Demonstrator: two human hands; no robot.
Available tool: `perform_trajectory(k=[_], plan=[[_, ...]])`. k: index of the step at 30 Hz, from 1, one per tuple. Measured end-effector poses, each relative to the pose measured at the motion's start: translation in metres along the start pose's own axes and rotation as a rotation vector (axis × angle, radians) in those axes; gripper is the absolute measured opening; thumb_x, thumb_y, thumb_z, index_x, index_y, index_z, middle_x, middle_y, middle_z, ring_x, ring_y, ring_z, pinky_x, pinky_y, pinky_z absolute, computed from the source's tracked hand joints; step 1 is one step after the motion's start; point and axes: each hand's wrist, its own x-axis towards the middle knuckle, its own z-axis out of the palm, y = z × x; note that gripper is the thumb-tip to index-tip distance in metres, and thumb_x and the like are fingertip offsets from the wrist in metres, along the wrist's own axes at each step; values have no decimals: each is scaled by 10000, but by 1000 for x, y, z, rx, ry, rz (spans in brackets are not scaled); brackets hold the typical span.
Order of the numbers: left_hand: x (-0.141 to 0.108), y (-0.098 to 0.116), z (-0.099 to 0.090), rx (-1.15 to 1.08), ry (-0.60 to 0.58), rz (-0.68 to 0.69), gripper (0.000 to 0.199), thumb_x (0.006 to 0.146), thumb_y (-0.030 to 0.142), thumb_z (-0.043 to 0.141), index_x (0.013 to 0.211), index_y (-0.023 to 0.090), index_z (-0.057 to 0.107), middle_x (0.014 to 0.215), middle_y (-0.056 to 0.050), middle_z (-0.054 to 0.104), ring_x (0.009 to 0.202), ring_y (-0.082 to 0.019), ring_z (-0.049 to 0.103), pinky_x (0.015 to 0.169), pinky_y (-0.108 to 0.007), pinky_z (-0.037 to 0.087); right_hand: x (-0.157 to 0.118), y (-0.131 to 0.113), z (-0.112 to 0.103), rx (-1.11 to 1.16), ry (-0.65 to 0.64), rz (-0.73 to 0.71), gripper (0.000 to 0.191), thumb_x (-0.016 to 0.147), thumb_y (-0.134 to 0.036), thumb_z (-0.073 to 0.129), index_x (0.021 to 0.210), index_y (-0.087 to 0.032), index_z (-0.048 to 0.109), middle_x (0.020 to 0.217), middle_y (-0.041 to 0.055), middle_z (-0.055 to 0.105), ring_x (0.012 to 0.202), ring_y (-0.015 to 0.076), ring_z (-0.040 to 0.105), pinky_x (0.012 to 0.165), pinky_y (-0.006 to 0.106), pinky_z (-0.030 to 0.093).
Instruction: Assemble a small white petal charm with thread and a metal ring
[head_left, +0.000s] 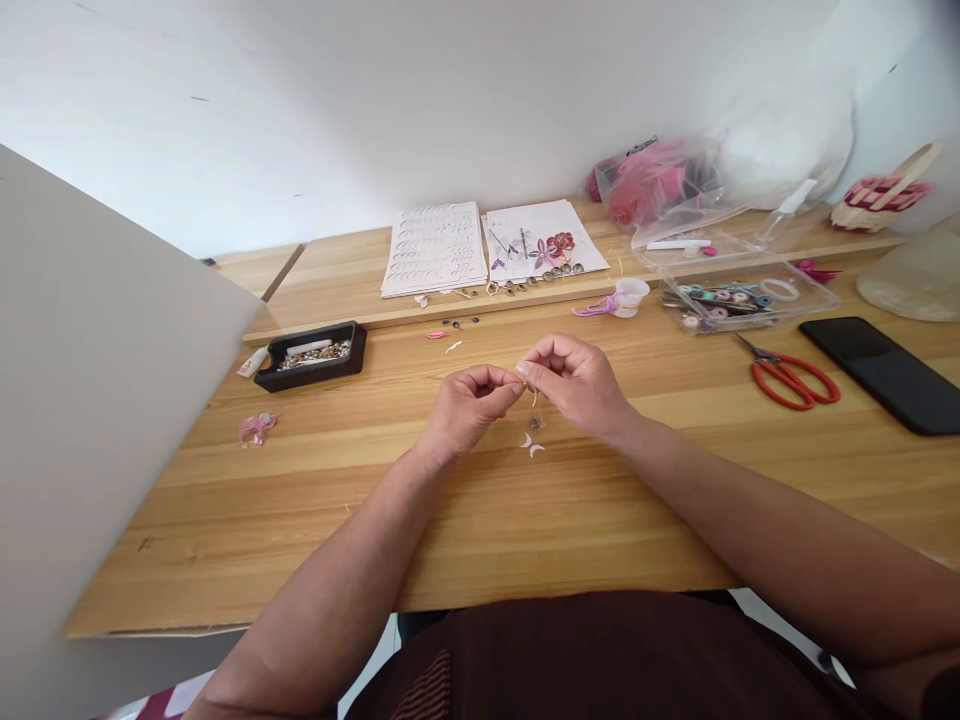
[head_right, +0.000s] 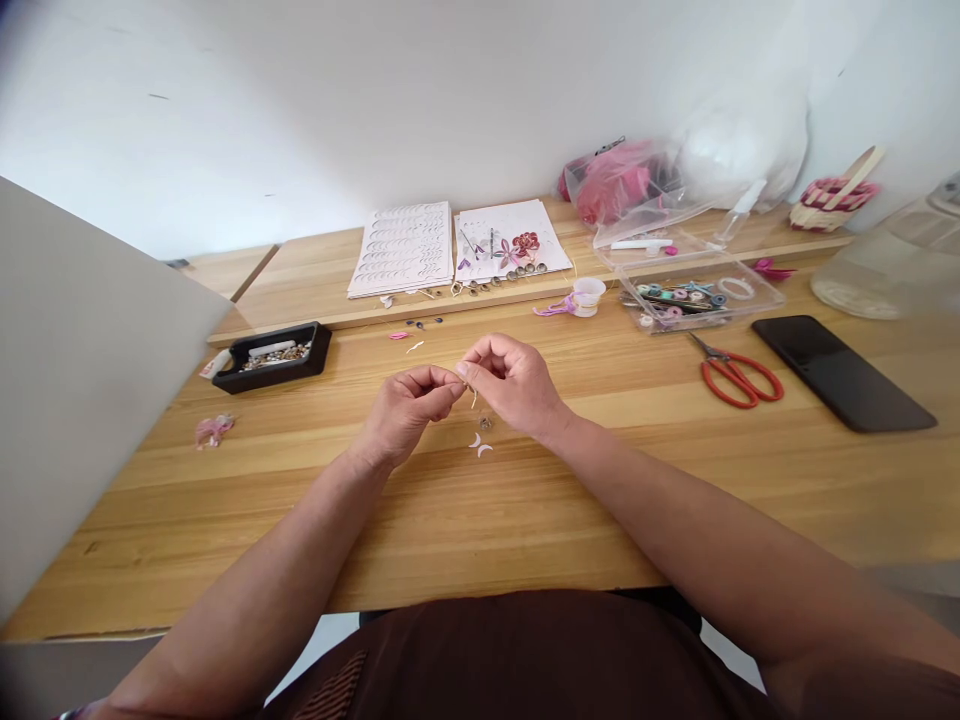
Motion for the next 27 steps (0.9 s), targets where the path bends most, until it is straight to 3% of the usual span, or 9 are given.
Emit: perform_trajectory(k=[5,12,15,19,23,27], plan=[[0,2,-2,-37,-22,60,245,717,356,820,743,148,692,582,35,553,529,-60,400,526,-226,302,5,6,-1,229,-26,243,297,713,-410,815,743,-178,633,613,-44,551,472,65,409,417,220,305],[5,4,-5,-41,193,128,253,735,366,796,723,150,665,615,31,557,552,-65,425,554,-221,340,-6,3,8,216,-77,355,293,696,-404,800,688,-171,624,616,-34,588,434,64,430,427,237,374],[8,2,-7,25,282,161,242,729,364,786,767,148,686,681,15,599,585,-75,459,577,-223,367,-11,-1,11,68,-110,296,261,739,-394,766,695,-176,630,591,-23,591,451,84,449,442,246,374],[9,1,-8,155,303,194,217,745,347,757,756,145,681,665,10,601,588,-84,469,572,-222,369,-15,-12,10,-153,-44,80,163,774,-287,720,686,-181,633,599,-17,582,521,102,468,496,249,377],[7,1,-9,238,200,179,216,753,351,754,738,150,679,627,18,573,556,-81,433,538,-221,340,-12,-18,2,-266,61,-132,93,821,-231,674,745,-181,658,631,-16,586,569,106,474,555,253,392],[5,0,-9,240,51,180,230,772,365,756,758,151,674,644,10,584,564,-85,438,539,-225,338,-4,-15,-7,-286,97,-175,89,831,-243,677,772,-177,675,579,-44,521,533,92,415,538,248,354]])
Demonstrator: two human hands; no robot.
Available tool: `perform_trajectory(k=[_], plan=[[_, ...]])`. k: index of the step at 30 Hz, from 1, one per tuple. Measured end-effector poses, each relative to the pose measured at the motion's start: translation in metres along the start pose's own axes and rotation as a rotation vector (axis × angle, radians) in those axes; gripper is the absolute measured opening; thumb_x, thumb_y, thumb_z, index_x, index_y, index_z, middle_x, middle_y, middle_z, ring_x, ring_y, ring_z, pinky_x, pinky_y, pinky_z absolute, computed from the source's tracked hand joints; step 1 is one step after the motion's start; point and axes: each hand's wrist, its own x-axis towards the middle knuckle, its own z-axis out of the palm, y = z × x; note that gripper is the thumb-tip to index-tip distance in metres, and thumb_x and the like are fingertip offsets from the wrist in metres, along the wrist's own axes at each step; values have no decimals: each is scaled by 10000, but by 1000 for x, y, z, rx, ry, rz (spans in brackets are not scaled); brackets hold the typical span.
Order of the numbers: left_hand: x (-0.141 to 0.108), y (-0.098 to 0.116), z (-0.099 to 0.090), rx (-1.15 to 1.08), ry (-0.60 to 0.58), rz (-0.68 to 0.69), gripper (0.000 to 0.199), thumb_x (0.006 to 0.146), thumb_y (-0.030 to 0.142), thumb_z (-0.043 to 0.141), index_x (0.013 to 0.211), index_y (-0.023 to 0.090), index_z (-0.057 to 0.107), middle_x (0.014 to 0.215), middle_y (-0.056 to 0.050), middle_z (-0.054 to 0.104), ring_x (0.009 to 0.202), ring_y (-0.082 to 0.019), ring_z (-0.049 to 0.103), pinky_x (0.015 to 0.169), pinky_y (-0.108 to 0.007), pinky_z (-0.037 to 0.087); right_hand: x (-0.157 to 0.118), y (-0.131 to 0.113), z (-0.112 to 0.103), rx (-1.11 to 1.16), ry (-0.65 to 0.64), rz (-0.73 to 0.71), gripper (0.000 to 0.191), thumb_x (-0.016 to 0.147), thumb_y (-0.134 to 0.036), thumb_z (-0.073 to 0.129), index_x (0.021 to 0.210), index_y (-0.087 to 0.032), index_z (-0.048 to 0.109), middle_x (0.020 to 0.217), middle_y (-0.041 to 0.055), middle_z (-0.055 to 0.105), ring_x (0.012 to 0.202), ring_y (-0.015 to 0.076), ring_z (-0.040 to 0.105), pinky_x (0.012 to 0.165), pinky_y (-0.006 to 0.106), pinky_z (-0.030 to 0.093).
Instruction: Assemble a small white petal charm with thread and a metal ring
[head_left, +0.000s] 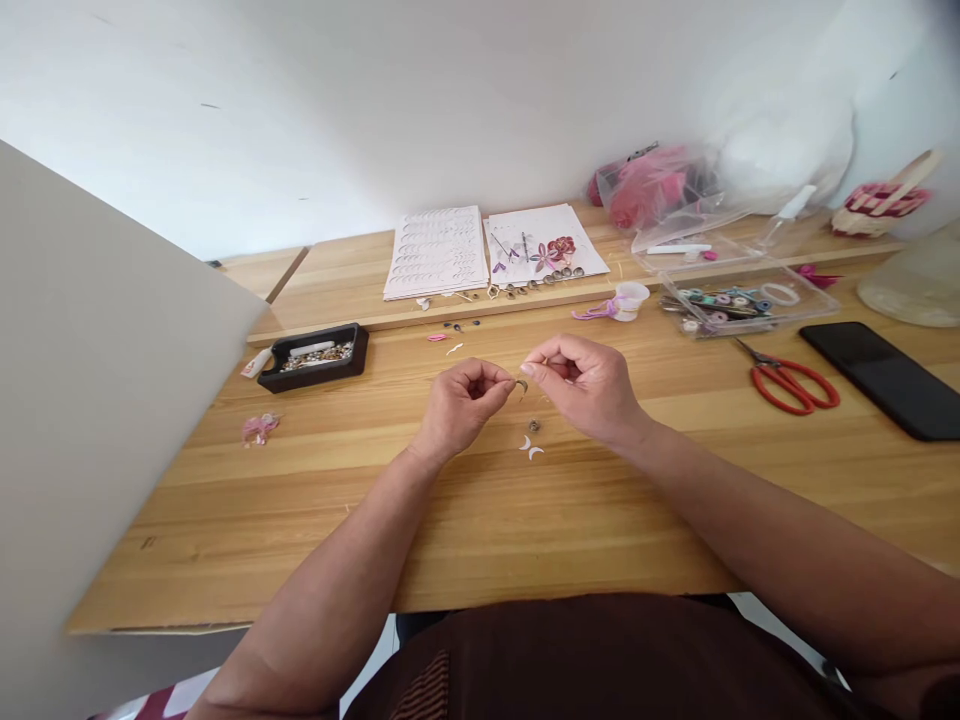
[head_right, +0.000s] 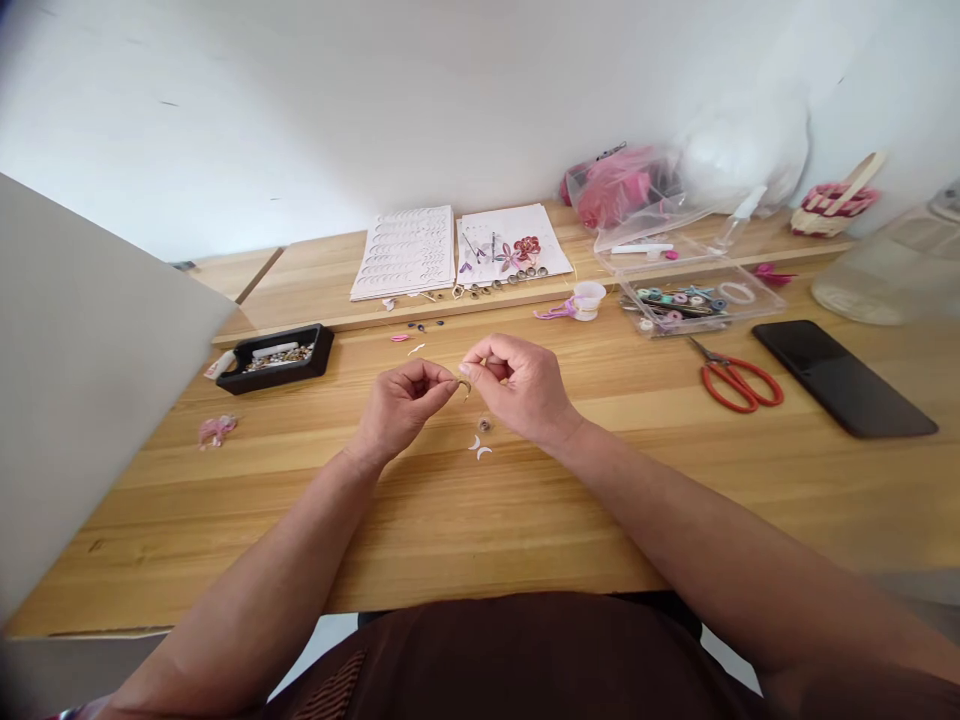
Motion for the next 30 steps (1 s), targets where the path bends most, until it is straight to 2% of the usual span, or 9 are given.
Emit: perform_trajectory(k=[3,6,11,14,18,21,26,30], plan=[[-2,2,1,-29,-77,10,232,775,364,764,774,149,678,687,-10,620,599,-95,478,571,-233,365,5,8,0,41,-22,60,115,820,-276,688,769,-174,676,574,-50,501,531,92,400,523,245,336],[-3,4,1,-86,-86,3,240,768,364,779,765,149,674,658,4,597,576,-84,447,556,-231,346,7,15,4,115,-76,159,165,800,-327,705,760,-169,676,624,-31,559,558,97,434,531,245,346],[0,5,1,-176,45,-8,273,744,397,795,741,153,671,635,21,564,568,-76,432,553,-227,343,1,18,13,234,-131,347,243,737,-388,749,702,-168,654,628,-21,586,556,101,454,527,249,359],[2,4,2,-199,141,-18,278,734,404,794,738,156,668,656,19,577,577,-75,448,565,-223,366,-6,14,18,235,-187,391,251,743,-387,739,668,-170,636,586,-28,554,528,98,434,504,249,343],[5,1,2,-180,229,-5,249,738,380,782,742,160,665,674,18,595,584,-76,465,573,-219,377,-14,4,20,202,-245,370,220,775,-360,714,681,-176,637,575,-28,547,511,100,438,490,250,349],[5,-2,1,-86,239,-1,215,762,349,756,744,154,668,636,20,575,566,-79,443,549,-219,351,-14,-5,16,137,-201,269,176,798,-306,693,691,-176,642,593,-21,565,522,101,449,499,250,358],[1,-2,1,82,100,71,181,775,327,746,744,160,685,663,1,597,578,-93,446,557,-230,356,-7,-8,6,26,-60,29,97,829,-226,658,748,-174,665,651,-11,604,572,103,469,551,249,379],[-3,0,2,77,-41,125,176,802,324,734,755,163,680,690,-10,609,600,-101,466,575,-239,362,1,3,2,46,-51,51,102,823,-256,672,761,-176,670,658,-14,616,570,100,458,545,245,367]])
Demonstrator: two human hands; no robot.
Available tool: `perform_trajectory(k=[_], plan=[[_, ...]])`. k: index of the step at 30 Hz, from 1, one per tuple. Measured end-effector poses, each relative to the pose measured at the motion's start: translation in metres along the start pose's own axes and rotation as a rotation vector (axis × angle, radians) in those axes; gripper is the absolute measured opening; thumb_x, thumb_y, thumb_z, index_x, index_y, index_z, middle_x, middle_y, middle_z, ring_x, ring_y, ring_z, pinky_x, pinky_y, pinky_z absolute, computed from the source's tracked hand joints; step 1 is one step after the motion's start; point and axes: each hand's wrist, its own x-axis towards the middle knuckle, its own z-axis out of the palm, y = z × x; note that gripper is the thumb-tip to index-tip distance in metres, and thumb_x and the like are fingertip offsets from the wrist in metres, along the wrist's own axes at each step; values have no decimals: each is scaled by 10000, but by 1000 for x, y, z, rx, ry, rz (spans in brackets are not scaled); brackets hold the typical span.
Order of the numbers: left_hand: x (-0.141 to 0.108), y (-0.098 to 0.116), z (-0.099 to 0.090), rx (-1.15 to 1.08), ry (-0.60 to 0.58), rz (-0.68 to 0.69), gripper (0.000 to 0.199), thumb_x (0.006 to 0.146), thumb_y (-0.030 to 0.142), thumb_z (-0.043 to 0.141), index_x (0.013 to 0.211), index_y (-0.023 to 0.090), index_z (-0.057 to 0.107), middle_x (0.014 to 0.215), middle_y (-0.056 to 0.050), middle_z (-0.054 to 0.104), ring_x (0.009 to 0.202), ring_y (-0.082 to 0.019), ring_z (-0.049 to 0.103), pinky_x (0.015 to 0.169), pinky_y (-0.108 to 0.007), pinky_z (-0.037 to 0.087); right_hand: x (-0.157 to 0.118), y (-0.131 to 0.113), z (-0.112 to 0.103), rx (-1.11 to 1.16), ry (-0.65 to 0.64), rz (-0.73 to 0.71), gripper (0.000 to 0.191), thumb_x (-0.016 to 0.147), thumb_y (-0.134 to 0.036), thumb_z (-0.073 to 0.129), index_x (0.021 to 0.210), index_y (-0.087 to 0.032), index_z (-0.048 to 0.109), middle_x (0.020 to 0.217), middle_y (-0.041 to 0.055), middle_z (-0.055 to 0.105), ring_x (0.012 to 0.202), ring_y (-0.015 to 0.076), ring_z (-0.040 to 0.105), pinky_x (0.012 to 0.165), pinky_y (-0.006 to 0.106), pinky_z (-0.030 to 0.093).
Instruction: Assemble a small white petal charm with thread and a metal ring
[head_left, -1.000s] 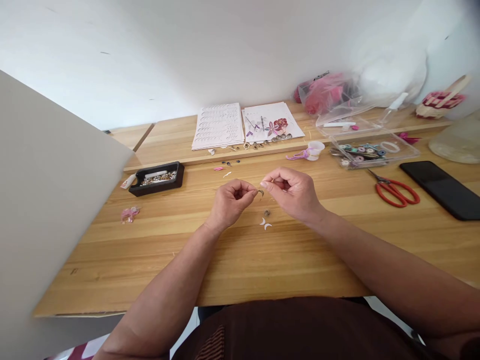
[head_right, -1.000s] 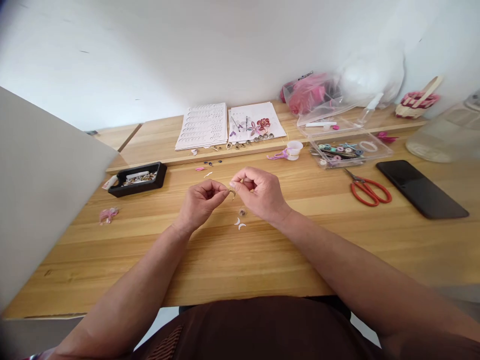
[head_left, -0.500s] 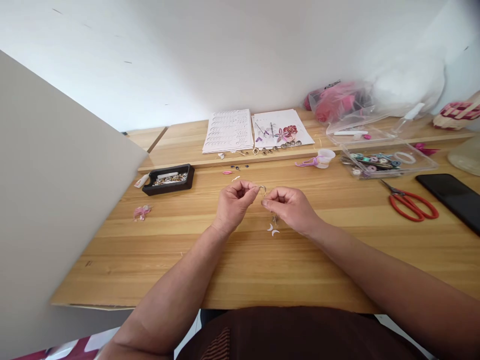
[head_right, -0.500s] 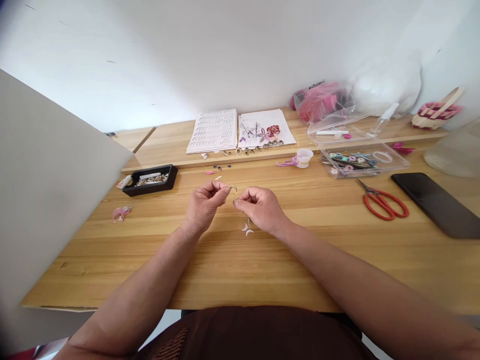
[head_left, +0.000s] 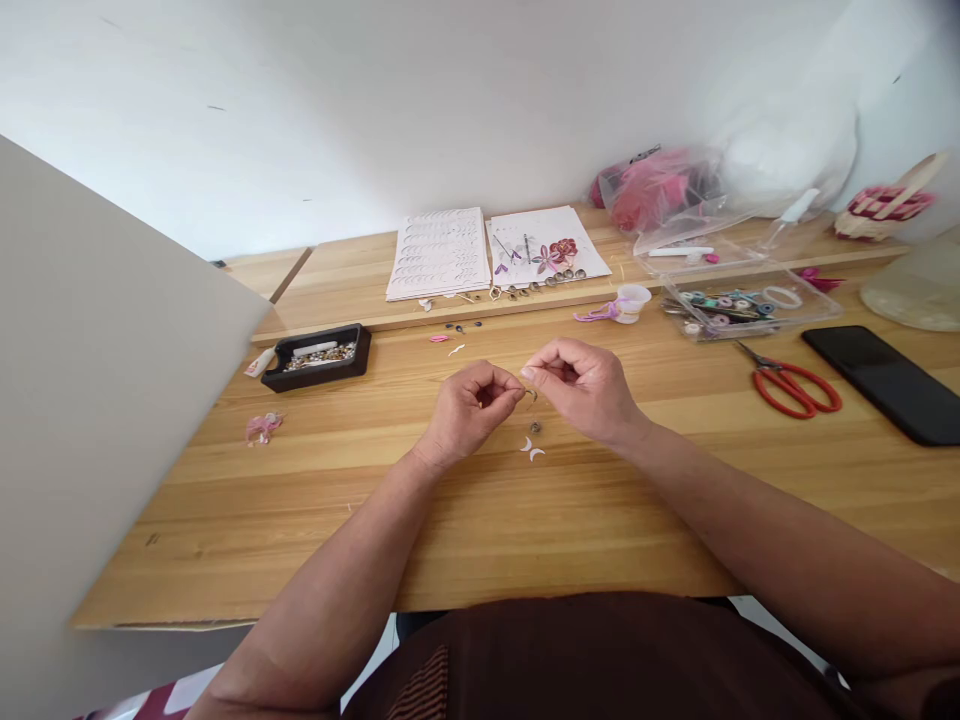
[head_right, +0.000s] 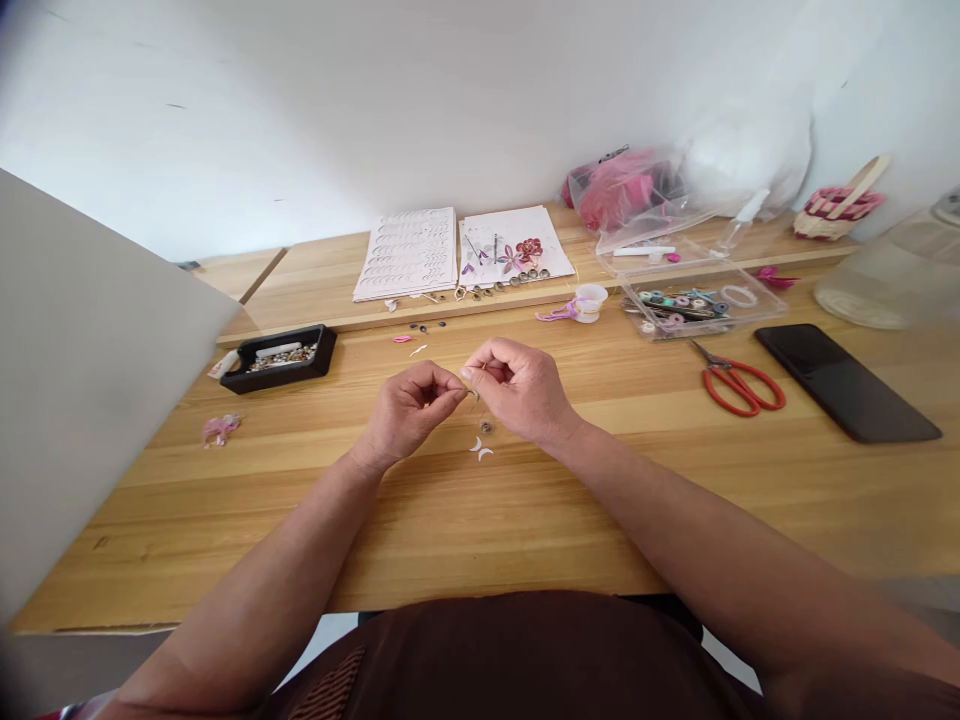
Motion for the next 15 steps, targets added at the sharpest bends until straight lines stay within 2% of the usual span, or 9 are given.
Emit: perform_trajectory(k=[3,6,12,15], plan=[[0,2,0,-89,-29,-13,202,804,347,746,773,160,678,708,-13,622,616,-102,489,595,-243,381,5,10,0,73,-28,99,163,802,-318,697,742,-169,670,659,-14,611,579,101,461,549,248,364],[1,5,-1,-181,8,-52,244,787,382,771,768,160,672,679,1,608,595,-93,470,584,-240,375,6,16,4,200,-65,226,238,755,-391,748,742,-165,673,638,-24,583,562,95,443,527,248,346],[4,1,0,-273,195,-99,257,770,385,780,754,158,660,667,20,585,583,-76,451,575,-220,375,-6,11,18,499,-142,493,310,704,-416,793,689,-186,586,577,-59,518,456,65,370,442,238,302],[6,-5,1,-256,281,-107,229,776,366,767,782,161,665,714,13,616,601,-77,478,587,-216,394,-11,6,23,508,-178,527,301,724,-400,773,680,-192,561,604,-43,574,432,69,407,437,247,318]])
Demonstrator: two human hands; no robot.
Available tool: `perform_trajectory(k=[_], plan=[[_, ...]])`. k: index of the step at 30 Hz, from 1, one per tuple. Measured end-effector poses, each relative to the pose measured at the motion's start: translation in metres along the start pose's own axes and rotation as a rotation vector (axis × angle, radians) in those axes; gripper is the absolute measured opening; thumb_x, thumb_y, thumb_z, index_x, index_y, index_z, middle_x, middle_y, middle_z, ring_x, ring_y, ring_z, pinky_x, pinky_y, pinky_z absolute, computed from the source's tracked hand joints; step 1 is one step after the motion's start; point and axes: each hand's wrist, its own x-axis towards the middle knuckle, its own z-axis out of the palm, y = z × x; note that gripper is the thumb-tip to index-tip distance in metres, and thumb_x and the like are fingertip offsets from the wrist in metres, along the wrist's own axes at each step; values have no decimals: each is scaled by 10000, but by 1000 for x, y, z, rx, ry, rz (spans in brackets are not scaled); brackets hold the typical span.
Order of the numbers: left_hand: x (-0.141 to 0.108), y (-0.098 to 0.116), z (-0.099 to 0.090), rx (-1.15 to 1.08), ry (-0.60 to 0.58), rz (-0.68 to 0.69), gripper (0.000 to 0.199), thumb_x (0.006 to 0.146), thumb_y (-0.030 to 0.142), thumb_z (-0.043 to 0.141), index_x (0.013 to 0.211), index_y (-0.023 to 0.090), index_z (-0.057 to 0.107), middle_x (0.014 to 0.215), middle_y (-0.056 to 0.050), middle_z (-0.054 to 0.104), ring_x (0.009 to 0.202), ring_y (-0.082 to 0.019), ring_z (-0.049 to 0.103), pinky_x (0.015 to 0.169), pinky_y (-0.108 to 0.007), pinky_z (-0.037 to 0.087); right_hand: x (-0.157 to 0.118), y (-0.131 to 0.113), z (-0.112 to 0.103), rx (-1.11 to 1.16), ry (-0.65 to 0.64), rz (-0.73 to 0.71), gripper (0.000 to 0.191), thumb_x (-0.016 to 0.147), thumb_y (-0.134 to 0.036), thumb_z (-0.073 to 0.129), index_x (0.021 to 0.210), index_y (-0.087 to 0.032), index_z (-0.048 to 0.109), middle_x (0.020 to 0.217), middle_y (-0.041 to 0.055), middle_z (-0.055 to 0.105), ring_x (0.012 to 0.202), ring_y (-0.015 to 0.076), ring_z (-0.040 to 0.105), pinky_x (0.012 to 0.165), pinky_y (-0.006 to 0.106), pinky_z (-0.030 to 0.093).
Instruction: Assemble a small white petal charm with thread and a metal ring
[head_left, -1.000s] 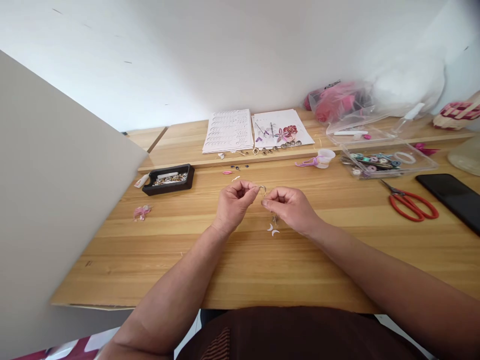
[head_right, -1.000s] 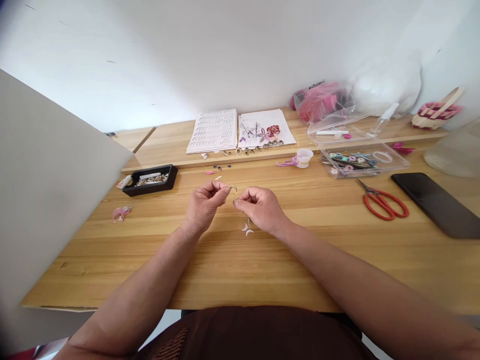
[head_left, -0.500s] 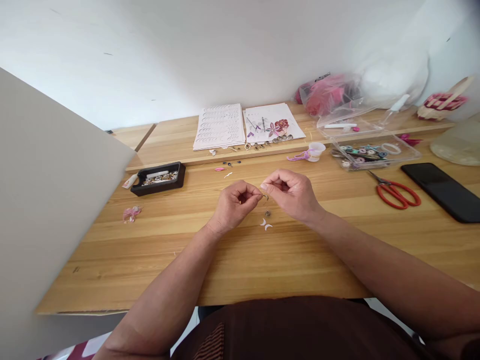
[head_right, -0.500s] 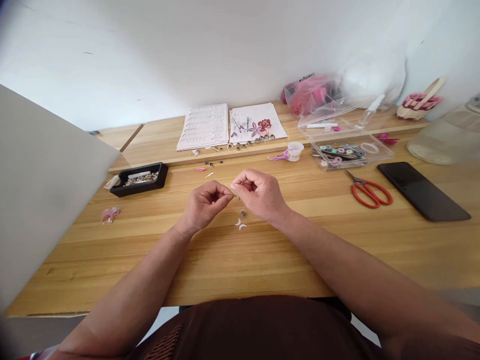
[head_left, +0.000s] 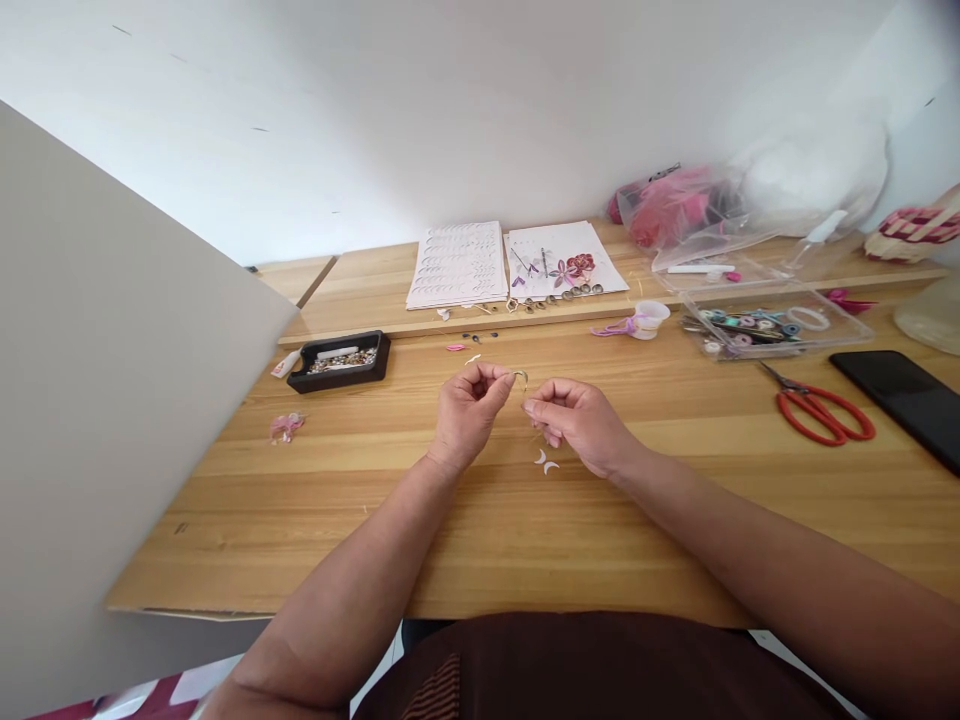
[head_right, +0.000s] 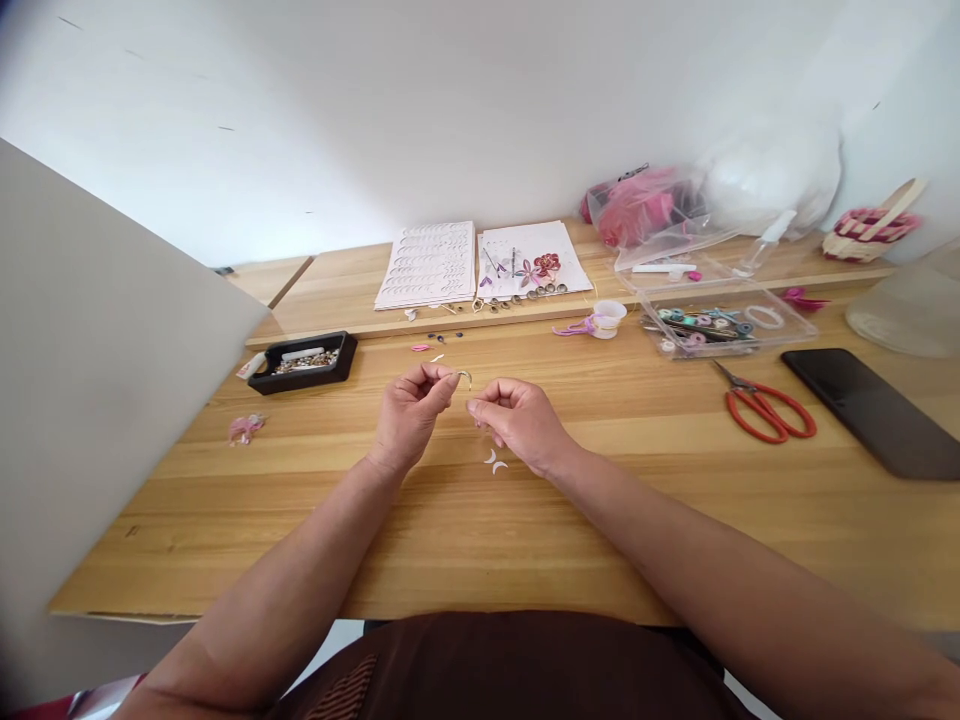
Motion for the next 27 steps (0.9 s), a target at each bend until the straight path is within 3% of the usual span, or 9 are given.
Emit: perform_trajectory(k=[5,11,18,27], plan=[[2,-7,-3,215,43,57,173,813,325,716,792,159,671,672,7,595,597,-93,475,573,-226,386,-8,-8,3,-246,48,-167,193,773,-327,719,699,-184,612,617,-25,576,493,88,438,483,254,349],[0,-3,-4,385,-155,165,130,813,273,693,758,157,671,677,0,597,595,-96,466,570,-234,377,-6,-18,-8,-460,149,-504,103,840,-254,668,769,-179,671,653,-15,592,575,104,457,548,255,365],[-8,-1,4,269,-248,87,155,815,295,692,769,150,663,682,-1,596,590,-92,463,557,-230,375,4,-7,-14,-391,185,-526,124,882,-285,651,798,-196,627,680,-20,598,591,112,497,556,253,381],[-12,-5,10,225,-208,52,161,801,301,700,755,151,665,701,-12,619,608,-97,488,574,-234,392,2,1,-9,-519,228,-575,101,931,-282,599,861,-209,597,611,-55,510,520,95,422,528,242,357]])
